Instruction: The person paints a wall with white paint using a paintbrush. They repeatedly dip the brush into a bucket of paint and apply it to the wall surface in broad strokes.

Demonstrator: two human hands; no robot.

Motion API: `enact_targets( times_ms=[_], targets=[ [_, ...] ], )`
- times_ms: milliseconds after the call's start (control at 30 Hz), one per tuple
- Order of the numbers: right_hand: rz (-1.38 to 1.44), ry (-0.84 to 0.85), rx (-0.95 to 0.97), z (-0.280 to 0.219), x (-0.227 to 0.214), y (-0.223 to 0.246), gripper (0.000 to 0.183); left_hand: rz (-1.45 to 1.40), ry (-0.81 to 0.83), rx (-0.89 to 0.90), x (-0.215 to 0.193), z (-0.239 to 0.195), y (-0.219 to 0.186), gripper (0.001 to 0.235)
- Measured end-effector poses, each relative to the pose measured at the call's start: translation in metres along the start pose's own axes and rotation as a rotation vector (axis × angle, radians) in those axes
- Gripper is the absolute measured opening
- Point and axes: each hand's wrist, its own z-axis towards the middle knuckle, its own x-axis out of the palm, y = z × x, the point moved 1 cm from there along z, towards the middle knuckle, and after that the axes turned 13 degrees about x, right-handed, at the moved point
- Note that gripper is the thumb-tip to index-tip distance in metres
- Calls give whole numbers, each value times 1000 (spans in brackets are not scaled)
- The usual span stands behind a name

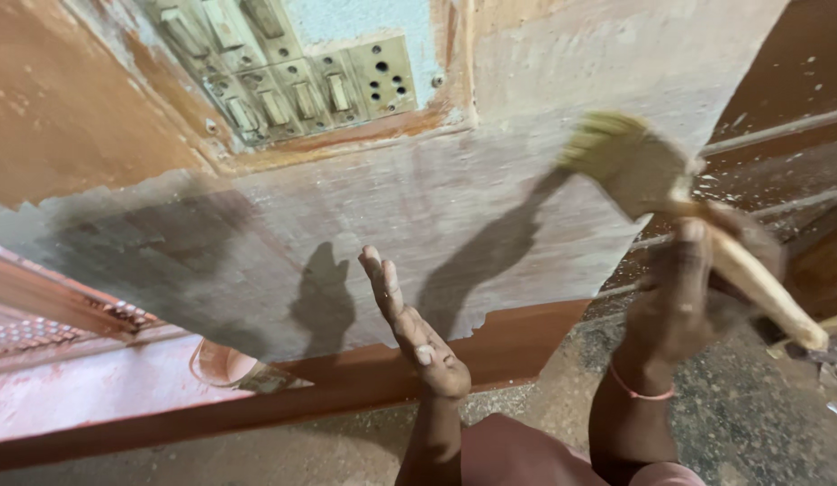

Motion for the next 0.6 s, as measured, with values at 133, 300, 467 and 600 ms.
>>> enact_targets(
  times_ms=[133, 300, 467, 600],
  targets=[
    [-468, -276, -190, 4, -38, -2, 17, -40, 4, -4, 10, -1, 3, 76],
    [-627, -275, -314, -30, -33, -15, 12, -64, 70, -46, 20, -9, 2, 79],
    [-798, 33, -231, -67, 1, -11, 13, -54, 91, -41, 20, -14, 3, 77],
    [-696, 203, -88, -91, 15, 16, 15, -39, 61, -52, 17, -18, 7, 76]
  ],
)
